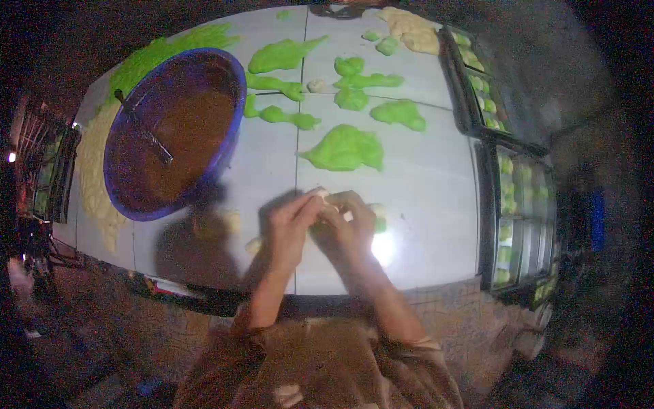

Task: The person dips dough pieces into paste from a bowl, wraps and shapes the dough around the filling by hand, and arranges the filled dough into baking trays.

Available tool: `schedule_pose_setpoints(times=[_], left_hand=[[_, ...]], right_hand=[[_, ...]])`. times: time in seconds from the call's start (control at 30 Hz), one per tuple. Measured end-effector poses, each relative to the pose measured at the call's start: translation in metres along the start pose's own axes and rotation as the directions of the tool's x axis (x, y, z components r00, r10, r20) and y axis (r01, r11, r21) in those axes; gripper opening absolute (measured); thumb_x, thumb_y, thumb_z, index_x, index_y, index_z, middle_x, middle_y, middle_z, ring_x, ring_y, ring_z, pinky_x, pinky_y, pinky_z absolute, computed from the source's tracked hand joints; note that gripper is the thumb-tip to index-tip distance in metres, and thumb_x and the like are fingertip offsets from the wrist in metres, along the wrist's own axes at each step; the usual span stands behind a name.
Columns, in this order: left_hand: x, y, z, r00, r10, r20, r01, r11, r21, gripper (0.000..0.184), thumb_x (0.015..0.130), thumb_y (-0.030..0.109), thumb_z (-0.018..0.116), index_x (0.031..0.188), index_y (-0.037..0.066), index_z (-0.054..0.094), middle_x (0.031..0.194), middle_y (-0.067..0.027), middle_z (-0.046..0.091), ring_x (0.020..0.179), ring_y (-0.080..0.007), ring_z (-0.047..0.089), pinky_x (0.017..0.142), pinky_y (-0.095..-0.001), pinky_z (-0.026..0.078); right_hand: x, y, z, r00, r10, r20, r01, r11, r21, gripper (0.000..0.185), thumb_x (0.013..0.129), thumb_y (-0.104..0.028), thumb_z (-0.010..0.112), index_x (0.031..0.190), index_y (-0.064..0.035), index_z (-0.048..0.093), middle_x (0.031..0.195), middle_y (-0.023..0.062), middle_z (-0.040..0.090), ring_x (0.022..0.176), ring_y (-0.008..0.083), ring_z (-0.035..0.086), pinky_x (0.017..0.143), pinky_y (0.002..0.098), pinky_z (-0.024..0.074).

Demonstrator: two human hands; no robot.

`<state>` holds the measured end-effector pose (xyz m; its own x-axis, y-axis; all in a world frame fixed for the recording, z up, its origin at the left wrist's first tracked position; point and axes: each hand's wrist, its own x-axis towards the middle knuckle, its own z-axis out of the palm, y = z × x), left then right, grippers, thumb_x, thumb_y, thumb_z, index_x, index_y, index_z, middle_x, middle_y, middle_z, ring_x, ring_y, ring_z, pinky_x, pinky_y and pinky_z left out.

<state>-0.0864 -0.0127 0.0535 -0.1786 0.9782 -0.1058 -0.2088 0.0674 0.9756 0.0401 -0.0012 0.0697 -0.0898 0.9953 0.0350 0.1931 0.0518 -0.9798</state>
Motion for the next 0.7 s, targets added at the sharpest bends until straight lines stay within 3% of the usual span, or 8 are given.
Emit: schedule_pose_setpoints(times=[0.03,0.13,0.17,0.27,0.33,0.5,0.6,0.7], left_hand=[[0.001,0.017,0.002,0.993,-0.105,0.046,0.106,0.994,-0.003,0.027,0.091,0.014,0.066,0.113,-0.002,0.067,0.091,-0.0057,0.069,0.078,-0.0092,0.063,0.070,-0.0228,0.053],[0.016,0.025,0.004,0.948,-0.250,0.198,0.285,0.941,-0.180,0.028,0.092,0.019,0.065,0.109,-0.003,0.068,0.087,-0.0068,0.069,0.075,-0.0113,0.065,0.067,-0.0234,0.055],[0.017,0.034,0.002,0.935,-0.279,0.217,0.298,0.953,-0.058,0.031,0.093,0.023,0.065,0.108,-0.004,0.067,0.087,-0.0067,0.068,0.074,-0.0124,0.065,0.064,-0.0245,0.056],[0.023,0.033,0.000,0.902,-0.305,0.306,0.341,0.938,-0.069,0.033,0.093,0.025,0.064,0.109,-0.004,0.067,0.089,-0.0068,0.068,0.075,-0.0113,0.065,0.062,-0.0241,0.055],[0.019,0.031,0.007,0.925,-0.275,0.262,0.277,0.960,0.027,0.030,0.091,0.018,0.067,0.114,-0.002,0.066,0.090,-0.0069,0.069,0.078,-0.0100,0.064,0.063,-0.0240,0.056],[0.007,0.024,0.014,0.933,-0.142,0.330,0.134,0.990,0.046,0.029,0.091,0.006,0.064,0.119,0.000,0.064,0.093,-0.0068,0.069,0.079,-0.0089,0.063,0.067,-0.0231,0.056],[0.005,0.010,0.014,0.930,-0.092,0.357,0.078,0.996,0.052,0.027,0.094,0.007,0.059,0.120,-0.001,0.063,0.097,-0.0075,0.069,0.081,-0.0092,0.064,0.068,-0.0229,0.057],[-0.003,0.004,0.015,0.918,-0.161,0.364,0.159,0.987,0.035,0.029,0.094,0.007,0.060,0.121,-0.001,0.062,0.101,-0.0062,0.067,0.086,-0.0094,0.063,0.072,-0.0231,0.056]], right_hand=[[0.002,-0.003,-0.002,0.970,0.242,0.016,-0.240,0.948,0.209,0.018,0.082,-0.014,0.070,0.091,0.0003,0.065,0.088,0.0088,0.062,0.084,0.0185,0.060,0.067,0.0319,0.0510],[-0.002,-0.027,-0.018,0.924,0.368,0.103,-0.381,0.861,0.336,0.023,0.082,-0.015,0.069,0.097,0.0023,0.064,0.091,0.0078,0.061,0.085,0.0168,0.059,0.067,0.0311,0.0516],[-0.006,-0.031,-0.024,0.912,0.392,0.118,-0.409,0.859,0.306,0.029,0.083,-0.013,0.067,0.107,0.0021,0.064,0.099,0.0107,0.061,0.089,0.0185,0.060,0.073,0.0293,0.0512],[-0.013,-0.024,-0.036,0.982,-0.025,0.189,0.023,1.000,0.015,0.035,0.085,-0.013,0.065,0.116,0.0029,0.062,0.110,0.0129,0.060,0.094,0.0196,0.059,0.082,0.0286,0.0500],[-0.011,-0.016,-0.042,0.982,0.088,0.167,-0.091,0.996,0.011,0.033,0.085,-0.010,0.062,0.115,0.0045,0.063,0.110,0.0112,0.058,0.104,0.0187,0.055,0.087,0.0308,0.0478],[-0.008,0.003,-0.046,0.989,-0.142,-0.034,0.145,0.982,0.122,0.023,0.084,-0.014,0.067,0.099,0.0028,0.062,0.106,0.0106,0.055,0.105,0.0206,0.054,0.087,0.0337,0.0485],[-0.015,0.000,-0.032,0.989,0.074,-0.132,-0.018,0.924,0.382,0.027,0.081,-0.013,0.070,0.103,-0.0014,0.059,0.108,0.0096,0.054,0.104,0.0213,0.053,0.087,0.0336,0.0481],[-0.013,0.011,-0.039,0.923,-0.372,-0.097,0.356,0.922,-0.154,0.015,0.082,-0.006,0.072,0.092,-0.0019,0.062,0.091,0.0093,0.060,0.084,0.0166,0.056,0.073,0.0304,0.0452]])
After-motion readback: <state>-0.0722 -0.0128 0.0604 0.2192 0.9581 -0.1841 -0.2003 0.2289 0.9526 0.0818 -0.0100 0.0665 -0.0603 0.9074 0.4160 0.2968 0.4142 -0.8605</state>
